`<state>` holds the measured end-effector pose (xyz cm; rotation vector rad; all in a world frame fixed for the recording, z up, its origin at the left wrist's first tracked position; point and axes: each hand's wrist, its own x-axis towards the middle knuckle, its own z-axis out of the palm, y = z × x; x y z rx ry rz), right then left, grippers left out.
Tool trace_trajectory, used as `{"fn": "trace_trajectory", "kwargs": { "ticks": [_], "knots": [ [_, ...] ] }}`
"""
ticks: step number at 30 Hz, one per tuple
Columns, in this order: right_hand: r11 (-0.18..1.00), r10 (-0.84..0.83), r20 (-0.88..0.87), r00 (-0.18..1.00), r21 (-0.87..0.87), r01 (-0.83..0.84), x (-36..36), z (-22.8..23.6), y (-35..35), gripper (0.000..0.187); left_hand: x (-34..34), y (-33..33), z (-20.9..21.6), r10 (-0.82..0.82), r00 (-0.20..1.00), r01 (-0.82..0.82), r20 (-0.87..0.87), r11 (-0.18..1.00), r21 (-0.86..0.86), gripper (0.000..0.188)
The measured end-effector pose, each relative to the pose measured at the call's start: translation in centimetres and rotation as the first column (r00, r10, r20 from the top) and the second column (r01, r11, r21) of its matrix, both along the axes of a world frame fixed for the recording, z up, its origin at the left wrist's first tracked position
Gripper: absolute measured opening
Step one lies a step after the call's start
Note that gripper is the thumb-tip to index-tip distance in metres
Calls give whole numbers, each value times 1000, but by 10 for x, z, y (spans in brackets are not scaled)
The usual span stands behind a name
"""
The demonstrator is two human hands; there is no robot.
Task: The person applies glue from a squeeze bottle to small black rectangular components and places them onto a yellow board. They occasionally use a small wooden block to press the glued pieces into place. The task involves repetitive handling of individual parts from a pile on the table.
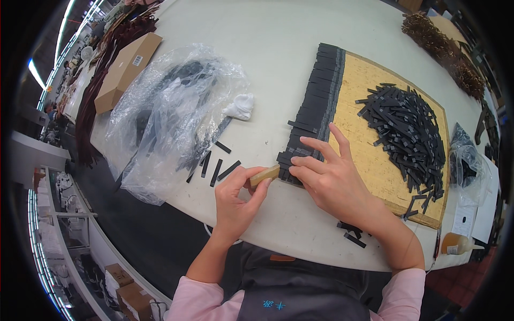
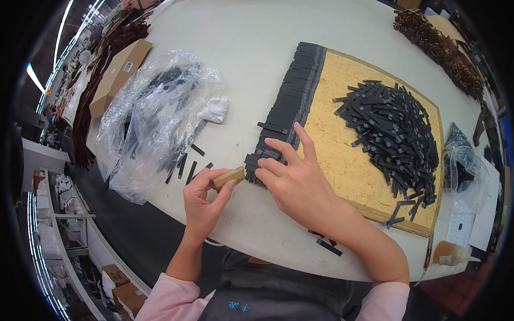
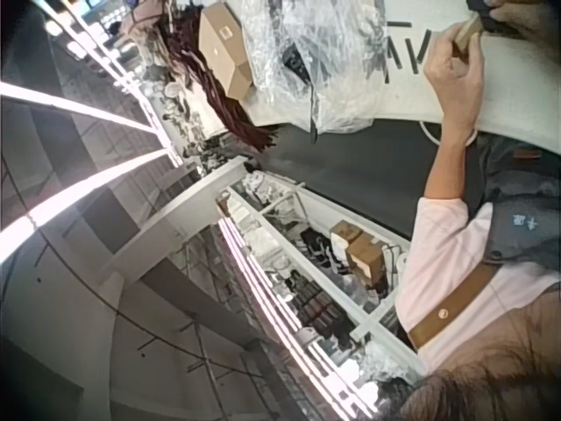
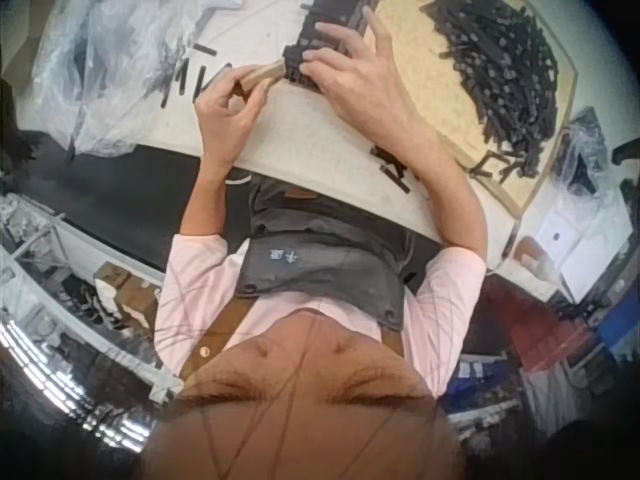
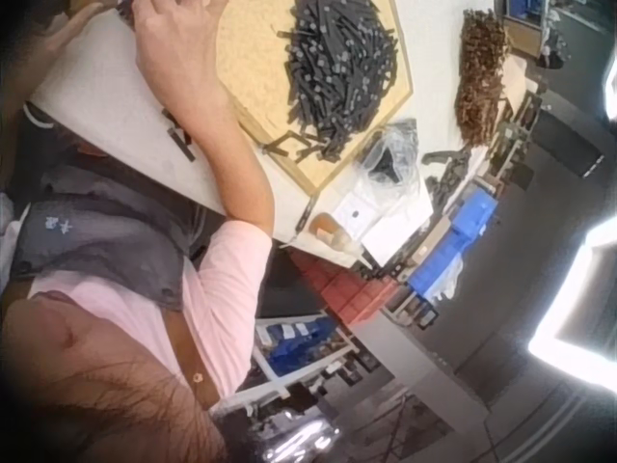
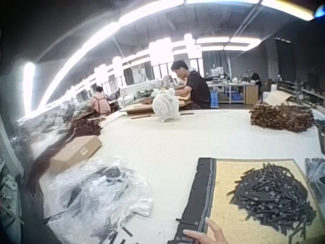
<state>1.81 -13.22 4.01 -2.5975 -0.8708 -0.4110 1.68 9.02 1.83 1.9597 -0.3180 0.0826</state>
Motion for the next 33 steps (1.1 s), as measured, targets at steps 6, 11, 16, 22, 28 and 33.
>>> {"fn": "trace_trajectory", "kwargs": {
  "ticks": [6,11,16,22,28,33],
  "knots": [
    [1000,-1,5,1000,-2,1,-1,0,0,18,1,-3,-1,21,998,-21,57,1000,2,21],
    [1000,-6,4,1000,-4,6,0,-1,-1,17,1,1,-4,28,999,-28,29,999,-19,21],
    [1000,-5,5,1000,15,5,0,-2,0,18,3,-5,1,14,998,-15,69,1000,17,20],
    [1000,-2,2,1000,-9,2,0,0,0,18,0,-1,5,31,1000,-31,3,999,15,18],
    [1000,-6,-2,1000,4,6,-1,2,2,19,0,2,1,28,1000,-28,-9,998,-52,17],
    [999,-20,-5,1000,-35,20,1,5,3,18,-4,13,-7,11,978,-71,-206,955,-286,19]
  ]
}}
